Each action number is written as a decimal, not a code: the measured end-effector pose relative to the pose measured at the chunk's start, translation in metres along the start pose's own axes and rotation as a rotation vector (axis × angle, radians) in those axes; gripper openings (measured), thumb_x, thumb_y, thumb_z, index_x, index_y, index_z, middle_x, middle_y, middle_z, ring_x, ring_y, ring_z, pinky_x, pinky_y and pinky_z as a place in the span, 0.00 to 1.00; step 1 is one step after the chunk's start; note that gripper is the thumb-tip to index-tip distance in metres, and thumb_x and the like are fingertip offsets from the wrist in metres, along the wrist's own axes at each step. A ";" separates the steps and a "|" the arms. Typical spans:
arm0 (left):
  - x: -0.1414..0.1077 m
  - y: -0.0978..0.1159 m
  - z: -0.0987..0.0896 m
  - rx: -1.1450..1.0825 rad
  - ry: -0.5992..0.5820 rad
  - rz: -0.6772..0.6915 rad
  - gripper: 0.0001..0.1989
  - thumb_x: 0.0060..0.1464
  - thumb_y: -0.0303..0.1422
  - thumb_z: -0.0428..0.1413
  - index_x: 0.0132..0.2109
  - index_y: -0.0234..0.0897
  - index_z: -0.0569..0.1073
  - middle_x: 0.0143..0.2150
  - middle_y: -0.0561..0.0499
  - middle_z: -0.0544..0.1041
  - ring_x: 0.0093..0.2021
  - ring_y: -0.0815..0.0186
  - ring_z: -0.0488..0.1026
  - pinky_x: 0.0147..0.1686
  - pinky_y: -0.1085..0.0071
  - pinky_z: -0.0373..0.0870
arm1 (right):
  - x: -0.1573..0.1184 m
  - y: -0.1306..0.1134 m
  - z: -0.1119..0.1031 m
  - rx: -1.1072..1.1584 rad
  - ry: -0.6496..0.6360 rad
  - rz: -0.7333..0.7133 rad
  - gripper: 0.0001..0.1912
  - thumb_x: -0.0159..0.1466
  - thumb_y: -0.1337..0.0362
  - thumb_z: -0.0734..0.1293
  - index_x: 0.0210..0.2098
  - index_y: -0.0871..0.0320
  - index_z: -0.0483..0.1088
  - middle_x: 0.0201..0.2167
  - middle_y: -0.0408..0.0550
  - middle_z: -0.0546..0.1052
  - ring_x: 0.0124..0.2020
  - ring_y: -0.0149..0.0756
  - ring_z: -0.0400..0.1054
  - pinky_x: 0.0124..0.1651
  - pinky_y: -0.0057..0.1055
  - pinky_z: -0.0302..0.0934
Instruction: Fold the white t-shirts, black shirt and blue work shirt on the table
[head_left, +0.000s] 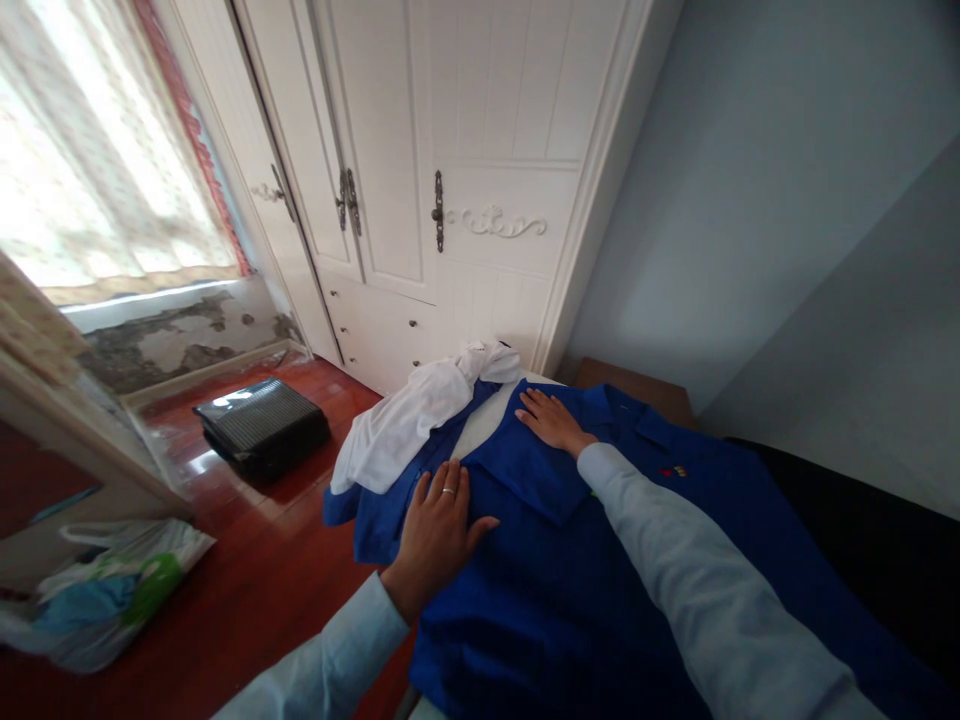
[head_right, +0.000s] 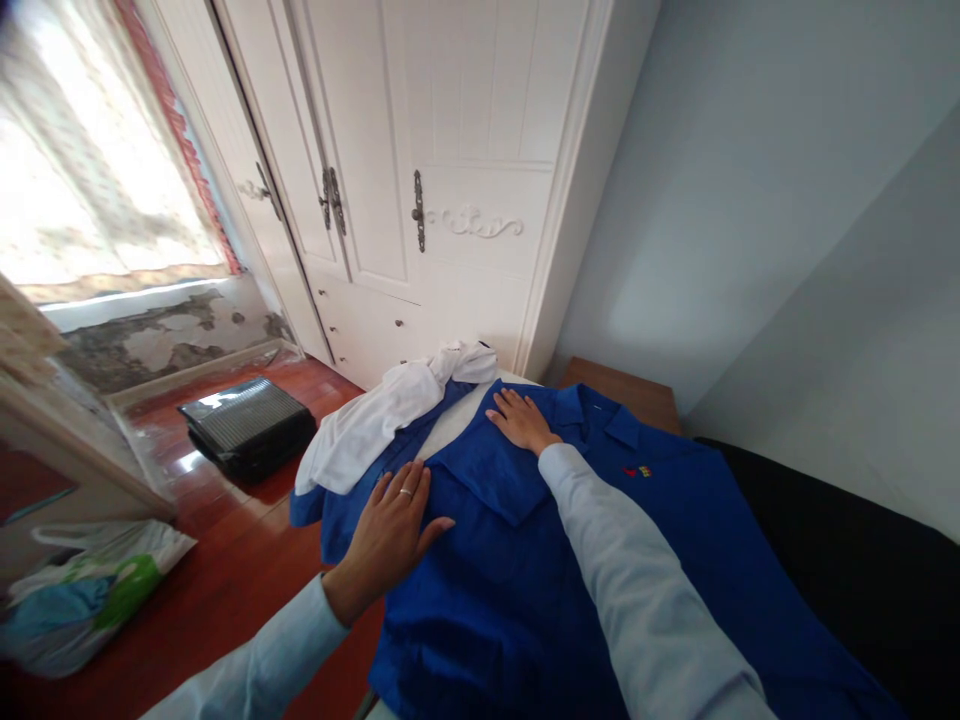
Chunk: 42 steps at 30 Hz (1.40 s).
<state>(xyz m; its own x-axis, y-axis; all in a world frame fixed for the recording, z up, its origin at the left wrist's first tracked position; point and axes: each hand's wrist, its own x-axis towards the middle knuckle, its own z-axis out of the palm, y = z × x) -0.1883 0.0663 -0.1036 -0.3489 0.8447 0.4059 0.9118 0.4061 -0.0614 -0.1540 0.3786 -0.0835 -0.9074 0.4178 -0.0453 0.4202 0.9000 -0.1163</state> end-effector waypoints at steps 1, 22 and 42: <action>0.002 0.000 -0.001 0.002 -0.005 -0.011 0.41 0.65 0.57 0.40 0.64 0.22 0.68 0.65 0.31 0.67 0.65 0.46 0.64 0.61 0.47 0.64 | 0.000 -0.001 0.000 -0.001 0.004 -0.003 0.38 0.72 0.44 0.43 0.74 0.59 0.47 0.74 0.48 0.44 0.75 0.40 0.37 0.75 0.46 0.36; 0.052 0.032 -0.014 -0.232 0.232 0.086 0.22 0.65 0.34 0.46 0.61 0.25 0.65 0.65 0.31 0.65 0.69 0.50 0.59 0.65 0.53 0.63 | -0.208 0.077 -0.033 -0.098 0.147 0.061 0.44 0.69 0.37 0.50 0.70 0.63 0.57 0.70 0.61 0.55 0.72 0.52 0.49 0.73 0.52 0.47; 0.147 0.076 0.056 -0.244 -0.230 0.317 0.39 0.65 0.57 0.41 0.69 0.32 0.61 0.71 0.34 0.58 0.72 0.47 0.52 0.67 0.45 0.52 | -0.254 0.141 -0.005 -0.043 0.006 0.412 0.45 0.70 0.38 0.46 0.72 0.66 0.51 0.72 0.61 0.49 0.74 0.52 0.42 0.74 0.53 0.41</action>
<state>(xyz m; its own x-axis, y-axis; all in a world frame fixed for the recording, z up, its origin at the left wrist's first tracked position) -0.1821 0.2411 -0.1000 -0.0584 0.9806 0.1874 0.9960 0.0444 0.0780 0.1362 0.3999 -0.0837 -0.6632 0.7449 -0.0733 0.7483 0.6616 -0.0476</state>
